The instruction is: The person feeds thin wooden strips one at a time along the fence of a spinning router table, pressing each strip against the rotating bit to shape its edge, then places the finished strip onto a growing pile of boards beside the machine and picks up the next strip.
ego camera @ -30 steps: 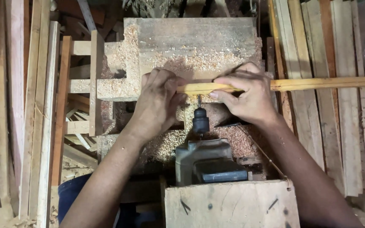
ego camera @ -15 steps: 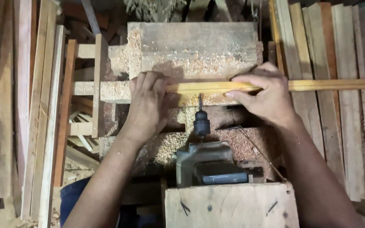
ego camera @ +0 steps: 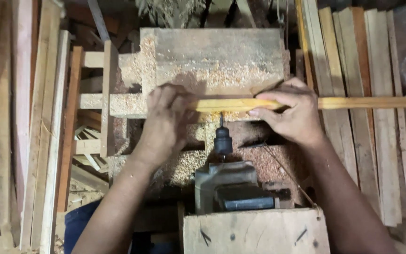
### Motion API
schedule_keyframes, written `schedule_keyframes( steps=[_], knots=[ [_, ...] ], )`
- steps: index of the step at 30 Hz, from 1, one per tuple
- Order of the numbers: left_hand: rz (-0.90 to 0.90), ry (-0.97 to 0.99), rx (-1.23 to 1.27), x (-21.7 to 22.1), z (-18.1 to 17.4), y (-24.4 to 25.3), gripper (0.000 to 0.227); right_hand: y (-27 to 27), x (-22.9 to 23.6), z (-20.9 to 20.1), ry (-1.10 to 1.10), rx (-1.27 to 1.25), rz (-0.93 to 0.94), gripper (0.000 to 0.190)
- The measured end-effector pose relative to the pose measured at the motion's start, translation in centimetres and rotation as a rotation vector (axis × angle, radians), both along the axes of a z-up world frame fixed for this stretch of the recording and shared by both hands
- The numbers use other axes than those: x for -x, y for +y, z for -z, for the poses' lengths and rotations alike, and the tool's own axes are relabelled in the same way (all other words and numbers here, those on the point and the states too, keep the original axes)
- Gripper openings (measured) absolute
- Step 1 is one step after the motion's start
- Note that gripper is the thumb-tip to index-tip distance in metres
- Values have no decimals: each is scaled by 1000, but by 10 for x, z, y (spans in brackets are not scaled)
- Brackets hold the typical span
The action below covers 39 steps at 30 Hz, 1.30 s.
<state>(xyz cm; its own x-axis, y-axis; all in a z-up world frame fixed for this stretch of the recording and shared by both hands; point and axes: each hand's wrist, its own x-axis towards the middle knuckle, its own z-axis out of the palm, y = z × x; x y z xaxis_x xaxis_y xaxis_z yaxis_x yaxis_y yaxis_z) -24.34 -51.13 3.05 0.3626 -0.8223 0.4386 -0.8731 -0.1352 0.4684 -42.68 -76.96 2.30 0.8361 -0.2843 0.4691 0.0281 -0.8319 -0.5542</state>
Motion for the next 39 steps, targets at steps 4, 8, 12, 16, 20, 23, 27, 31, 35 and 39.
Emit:
schedule_keyframes(
  steps=[4, 8, 12, 16, 20, 23, 27, 31, 35, 39],
  knots=[
    [-10, -37, -10, 1, 14, -14, 27, 6, -11, 7, -19, 37, 22, 27],
    [-66, -69, 17, -6, 19, -15, 24, 15, -23, -2, -72, 17, 7, 26],
    [-83, -75, 16, -5, 26, -11, 27, 14, -21, 2, -68, 26, -4, 27],
    [-73, -59, 34, -4, 18, -12, 23, 15, -20, 1, -84, 16, -25, 27],
    [-62, -53, 35, -5, 19, -9, 24, 13, -18, 9, -80, 28, -23, 27],
    [-59, -44, 34, -4, 19, -7, 25, 15, -18, 8, -85, 33, -22, 27],
    [-42, -16, 47, -1, 17, -6, 20, 20, -15, 1, -78, 17, -34, 27],
    [-51, -11, 40, -2, 17, -7, 18, 21, -20, -6, -69, 10, -37, 27],
    [-104, -78, 8, -14, 22, -5, 24, 11, -20, -6, -31, 57, 6, 31],
    [-135, -45, -66, -17, 19, 15, 26, -4, 0, 1, 19, 33, 55, 35]
  ],
)
